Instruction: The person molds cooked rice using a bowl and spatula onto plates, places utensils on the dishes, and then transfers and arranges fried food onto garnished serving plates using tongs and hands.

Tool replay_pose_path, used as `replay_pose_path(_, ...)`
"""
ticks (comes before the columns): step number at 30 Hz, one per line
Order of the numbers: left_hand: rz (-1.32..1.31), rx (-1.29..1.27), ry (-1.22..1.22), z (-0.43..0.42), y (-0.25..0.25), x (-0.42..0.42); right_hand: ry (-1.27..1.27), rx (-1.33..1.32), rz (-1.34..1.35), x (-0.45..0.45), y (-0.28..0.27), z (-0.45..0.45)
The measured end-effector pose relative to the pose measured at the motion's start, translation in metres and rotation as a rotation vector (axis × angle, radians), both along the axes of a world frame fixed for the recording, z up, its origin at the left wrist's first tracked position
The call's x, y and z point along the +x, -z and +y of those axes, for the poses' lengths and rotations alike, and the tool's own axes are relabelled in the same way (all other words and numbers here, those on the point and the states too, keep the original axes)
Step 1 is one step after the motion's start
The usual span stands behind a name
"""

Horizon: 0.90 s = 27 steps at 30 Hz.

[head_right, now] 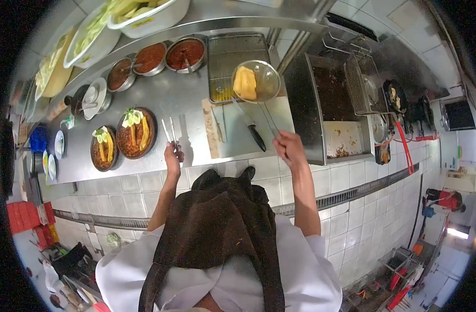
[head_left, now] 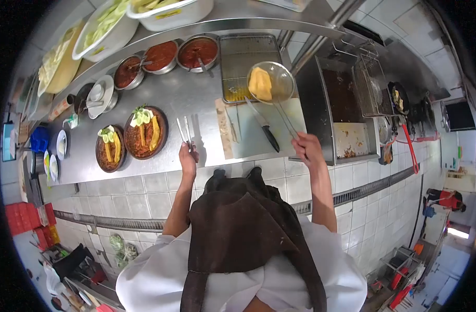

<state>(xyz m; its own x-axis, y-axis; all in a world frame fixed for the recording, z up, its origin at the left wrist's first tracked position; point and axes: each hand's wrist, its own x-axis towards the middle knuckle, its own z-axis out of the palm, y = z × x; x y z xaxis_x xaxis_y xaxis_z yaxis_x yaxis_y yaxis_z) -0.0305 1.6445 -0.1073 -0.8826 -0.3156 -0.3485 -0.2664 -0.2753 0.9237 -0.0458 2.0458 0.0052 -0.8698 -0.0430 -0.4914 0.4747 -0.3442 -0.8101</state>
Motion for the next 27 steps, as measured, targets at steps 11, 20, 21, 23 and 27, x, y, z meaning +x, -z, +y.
replay_pose_path(11, -0.023, 0.007, 0.029, -0.037, -0.011, 0.013, -0.231, 1.631, 0.500, -0.100, 0.032, -0.100)
replay_pose_path(20, -0.072, 0.034, 0.002, -0.049, -0.008, 0.030, -0.053, 1.532, 0.514, -0.108, 0.051, -0.074)
replay_pose_path(21, -0.073, 0.033, 0.002, -0.049, -0.008, 0.031, -0.038, 1.541, 0.481, -0.119, 0.061, -0.066)
replay_pose_path(23, -0.084, -0.003, 0.047, -0.048, -0.009, 0.030, -0.007, 1.424, 0.532, -0.143, 0.078, -0.049)
replay_pose_path(27, -0.069, -0.081, 0.096, -0.043, -0.014, 0.028, 0.051, 0.779, 0.321, -0.150, 0.072, -0.046)
